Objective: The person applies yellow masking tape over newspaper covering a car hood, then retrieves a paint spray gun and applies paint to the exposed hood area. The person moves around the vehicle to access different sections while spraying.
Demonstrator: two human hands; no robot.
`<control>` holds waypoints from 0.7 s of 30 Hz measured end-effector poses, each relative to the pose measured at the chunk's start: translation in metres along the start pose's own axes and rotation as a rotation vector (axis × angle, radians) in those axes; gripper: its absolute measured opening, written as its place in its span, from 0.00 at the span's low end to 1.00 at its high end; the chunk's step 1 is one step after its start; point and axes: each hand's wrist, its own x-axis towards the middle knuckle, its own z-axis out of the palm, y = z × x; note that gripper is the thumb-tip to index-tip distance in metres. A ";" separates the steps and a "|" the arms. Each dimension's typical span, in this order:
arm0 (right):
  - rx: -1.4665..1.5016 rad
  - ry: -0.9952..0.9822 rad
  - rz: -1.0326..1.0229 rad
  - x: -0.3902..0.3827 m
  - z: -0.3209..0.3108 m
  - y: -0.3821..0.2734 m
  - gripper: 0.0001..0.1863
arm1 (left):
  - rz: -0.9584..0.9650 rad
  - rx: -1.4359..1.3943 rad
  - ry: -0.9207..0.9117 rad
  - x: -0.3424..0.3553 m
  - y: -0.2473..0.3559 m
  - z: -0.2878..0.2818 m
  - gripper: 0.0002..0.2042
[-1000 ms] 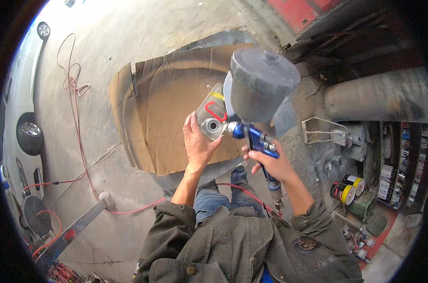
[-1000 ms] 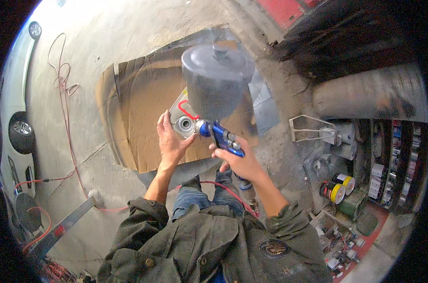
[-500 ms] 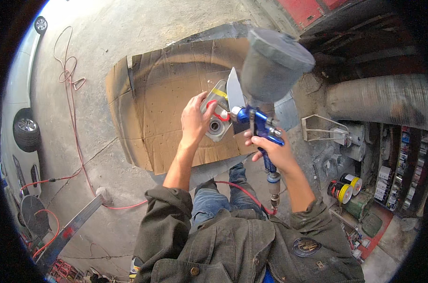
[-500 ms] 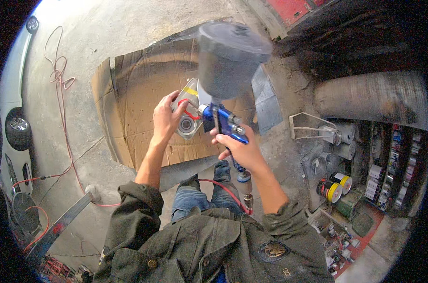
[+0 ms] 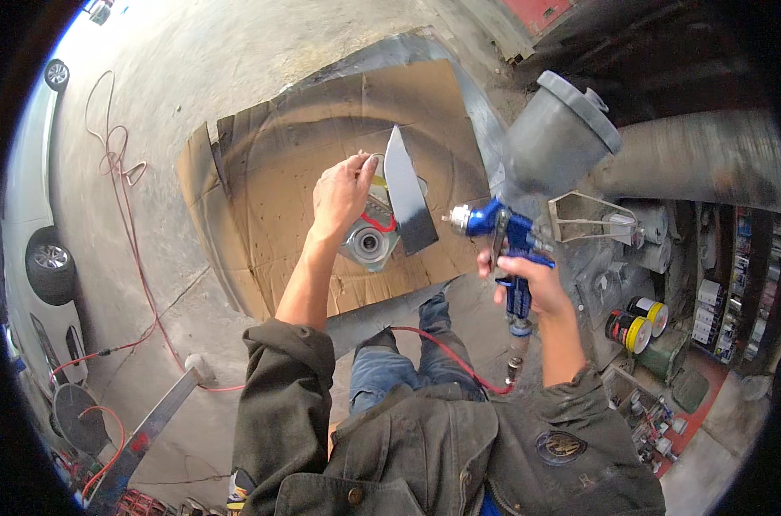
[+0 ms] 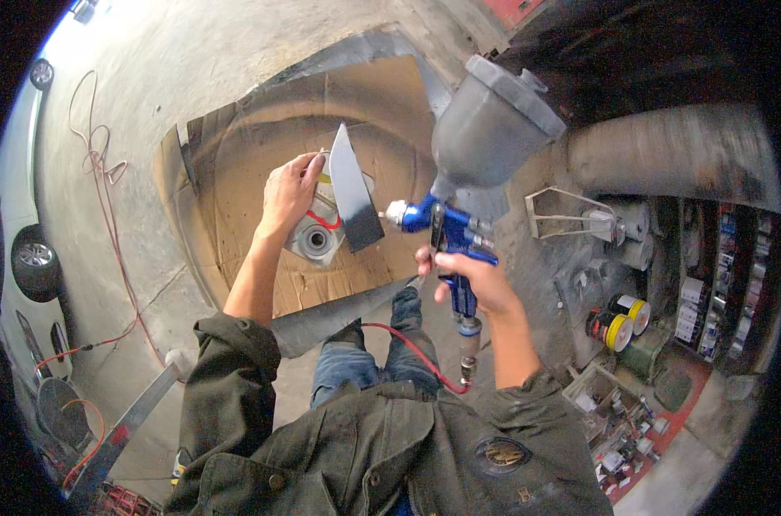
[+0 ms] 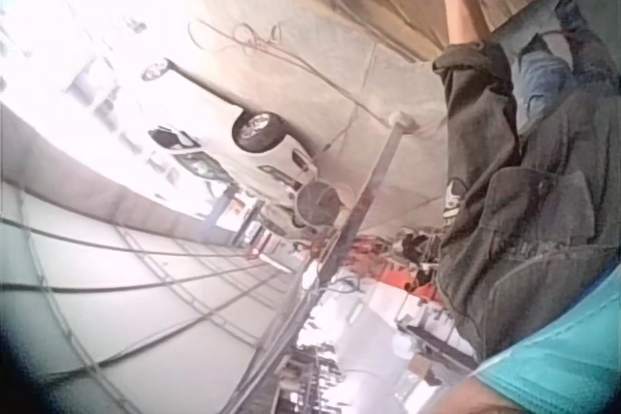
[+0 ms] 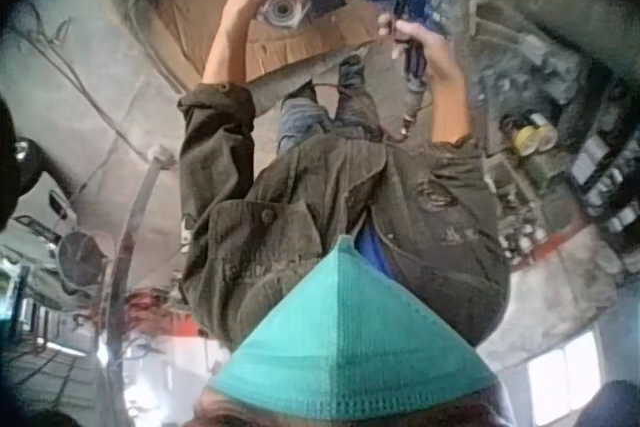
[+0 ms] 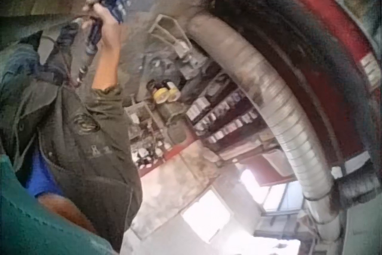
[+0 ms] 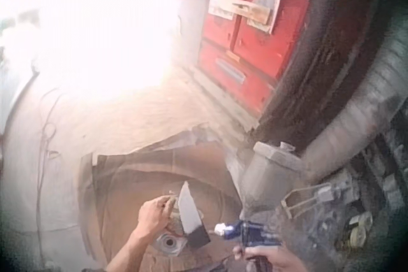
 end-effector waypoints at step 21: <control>0.048 0.072 -0.167 -0.025 -0.024 0.024 0.14 | 0.491 0.555 -0.077 -0.041 0.064 0.021 0.41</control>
